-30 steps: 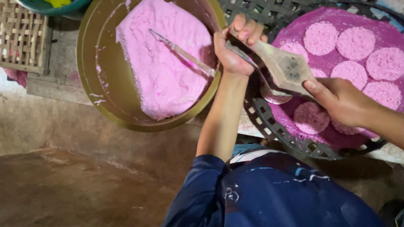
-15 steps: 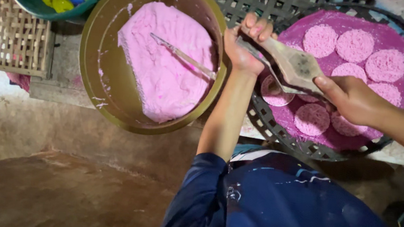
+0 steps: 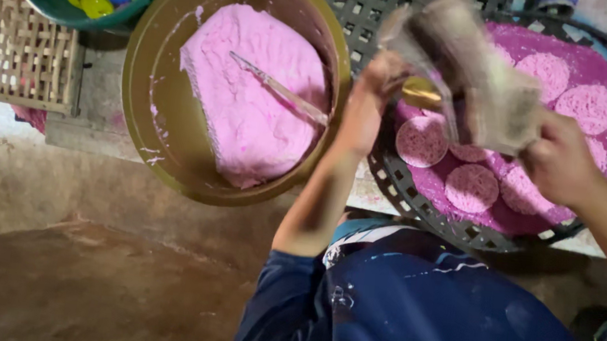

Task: The person scoops pink dough from a bowl using a metal scoop and presses it into a circular mold on a tray. They repeat this process to form multiple round dough pieces, arranging them on the tray.

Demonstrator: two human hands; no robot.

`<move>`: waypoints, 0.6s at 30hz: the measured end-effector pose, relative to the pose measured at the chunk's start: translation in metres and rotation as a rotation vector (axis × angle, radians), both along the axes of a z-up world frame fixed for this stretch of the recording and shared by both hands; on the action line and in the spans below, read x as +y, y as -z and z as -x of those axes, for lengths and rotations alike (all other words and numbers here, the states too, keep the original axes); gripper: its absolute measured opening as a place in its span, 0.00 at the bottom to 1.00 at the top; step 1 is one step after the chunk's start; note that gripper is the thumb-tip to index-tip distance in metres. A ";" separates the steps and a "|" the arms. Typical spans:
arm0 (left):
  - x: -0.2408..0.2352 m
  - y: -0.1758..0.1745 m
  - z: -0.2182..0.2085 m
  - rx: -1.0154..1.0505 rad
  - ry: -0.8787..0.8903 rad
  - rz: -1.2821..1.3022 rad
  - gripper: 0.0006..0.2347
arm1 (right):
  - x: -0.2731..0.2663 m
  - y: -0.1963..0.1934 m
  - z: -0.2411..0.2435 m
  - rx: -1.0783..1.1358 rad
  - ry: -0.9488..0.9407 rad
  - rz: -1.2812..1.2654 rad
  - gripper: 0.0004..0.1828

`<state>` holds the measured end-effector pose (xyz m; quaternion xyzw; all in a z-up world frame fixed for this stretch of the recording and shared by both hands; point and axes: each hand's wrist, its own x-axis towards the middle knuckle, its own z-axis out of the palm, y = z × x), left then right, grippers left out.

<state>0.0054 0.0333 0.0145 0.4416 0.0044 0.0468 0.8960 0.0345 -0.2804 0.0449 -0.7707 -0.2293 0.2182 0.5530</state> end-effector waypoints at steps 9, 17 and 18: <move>-0.045 0.039 0.067 -0.074 -0.116 -1.530 0.54 | -0.035 0.018 0.021 0.091 0.234 -0.585 0.34; -0.040 0.018 0.068 -0.117 -0.138 -1.469 0.48 | -0.035 0.023 0.028 0.174 0.279 -0.677 0.36; -0.039 0.011 0.071 -0.114 -0.168 -1.417 0.48 | -0.030 0.018 0.027 0.186 0.306 -0.663 0.36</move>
